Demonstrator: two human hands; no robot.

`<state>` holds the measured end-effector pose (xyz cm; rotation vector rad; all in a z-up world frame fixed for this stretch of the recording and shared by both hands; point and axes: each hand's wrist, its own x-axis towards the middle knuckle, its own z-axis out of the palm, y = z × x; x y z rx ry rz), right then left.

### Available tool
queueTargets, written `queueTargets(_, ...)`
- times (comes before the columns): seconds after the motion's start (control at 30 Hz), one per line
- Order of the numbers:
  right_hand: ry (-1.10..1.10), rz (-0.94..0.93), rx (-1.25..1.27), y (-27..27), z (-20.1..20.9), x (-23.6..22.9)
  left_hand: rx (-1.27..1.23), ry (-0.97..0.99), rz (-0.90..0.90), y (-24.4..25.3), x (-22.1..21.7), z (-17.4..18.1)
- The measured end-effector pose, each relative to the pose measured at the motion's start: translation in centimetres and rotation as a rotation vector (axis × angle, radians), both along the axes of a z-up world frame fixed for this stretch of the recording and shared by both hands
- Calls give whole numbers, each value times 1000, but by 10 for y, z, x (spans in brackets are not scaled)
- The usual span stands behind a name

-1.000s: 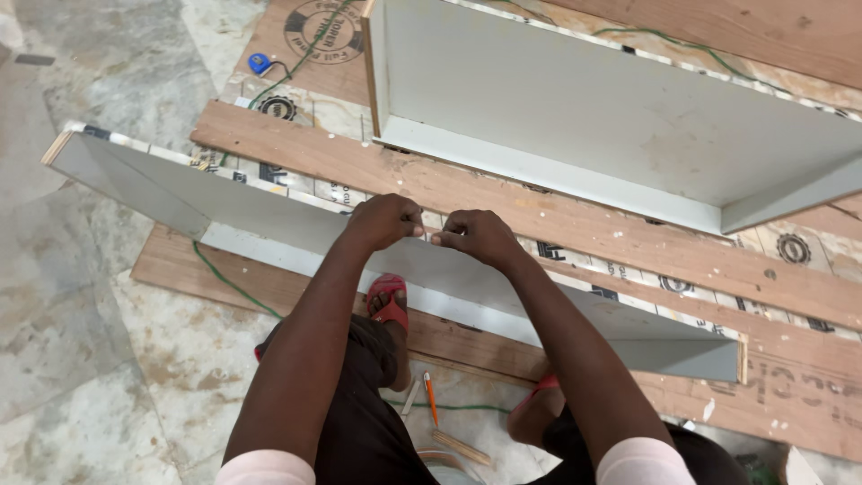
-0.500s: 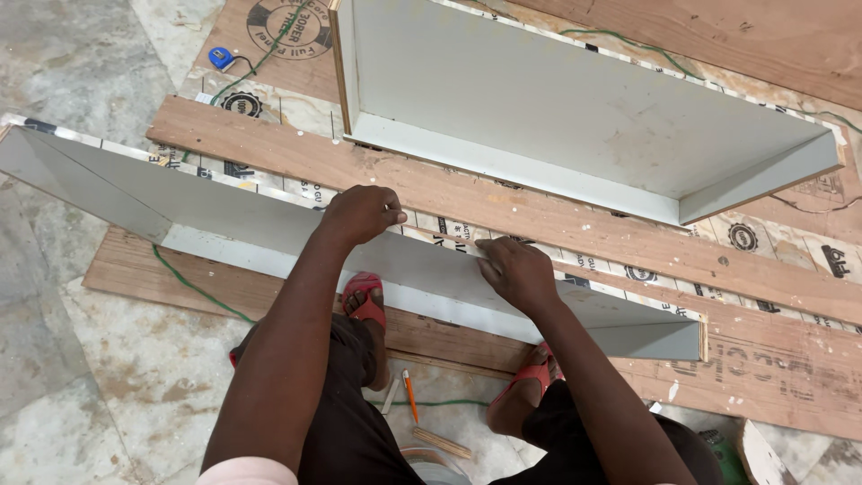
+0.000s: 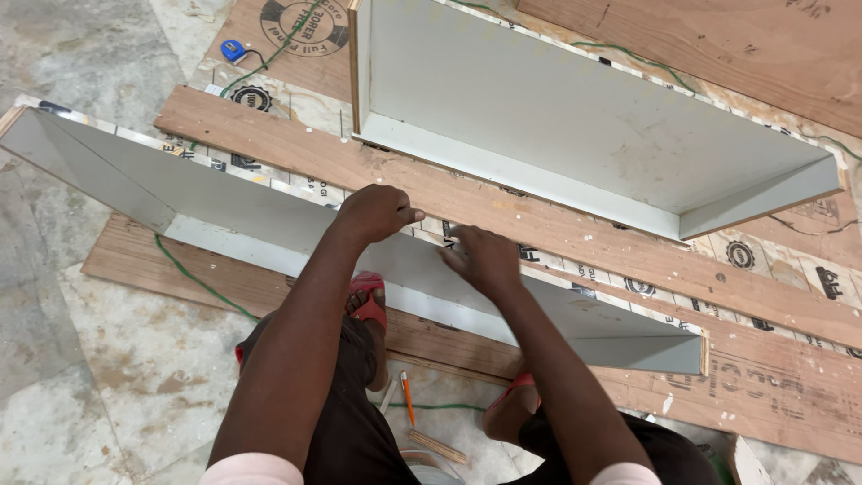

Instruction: The person is assembling a white wooden cabinet or drawer unit on the floor. They repeatedly pick up small wooden sticks and press them into the grooves along the edges of the white panels to secure the joints. The person works methodically along the length of the furniture piece, ensuring the sticks are properly seated.

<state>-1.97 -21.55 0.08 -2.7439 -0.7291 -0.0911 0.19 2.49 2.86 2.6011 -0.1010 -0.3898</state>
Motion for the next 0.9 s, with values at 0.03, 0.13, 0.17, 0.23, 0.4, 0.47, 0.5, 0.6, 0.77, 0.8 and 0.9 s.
queueTargets(0.03, 38, -14, -10, 11, -1, 2, 0, -3, -2, -1, 0, 0)
queueTargets(0.13, 50, 6, -17, 38, -2, 1, 21, 7, 2, -3, 1, -1)
queueTargets(0.17, 35, 23, -15, 41, 0, 1, 37, 6, -7, -3, 2, -1)
queueTargets(0.23, 31, -6, 14, 39, 4, -1, 69, 6, -25, -3, 3, -2)
queueTargets(0.4, 81, -85, -7, 6, 13, -6, 76, -16, -40, 2, 7, -9)
queueTargets(0.47, 140, -144, -55, -14, 18, -11, 78, -17, -43, 2, 9, -8)
queueTargets(0.5, 141, -157, -50, -24, 20, -13, 85, -6, -35, 2, 8, -7)
queueTargets(0.6, 138, -199, -10, -52, 22, -20, 100, 23, -21, 2, 6, -2)
queueTargets(0.77, 113, -251, 147, -109, 30, -31, 144, -8, -73, -13, -2, 0)
queueTargets(0.8, 59, -242, 224, -124, 36, -36, 144, -12, -97, -21, -4, 1)
queueTargets(0.9, -7, -388, 222, -163, 55, -53, 97, 21, -187, -53, -8, 1)
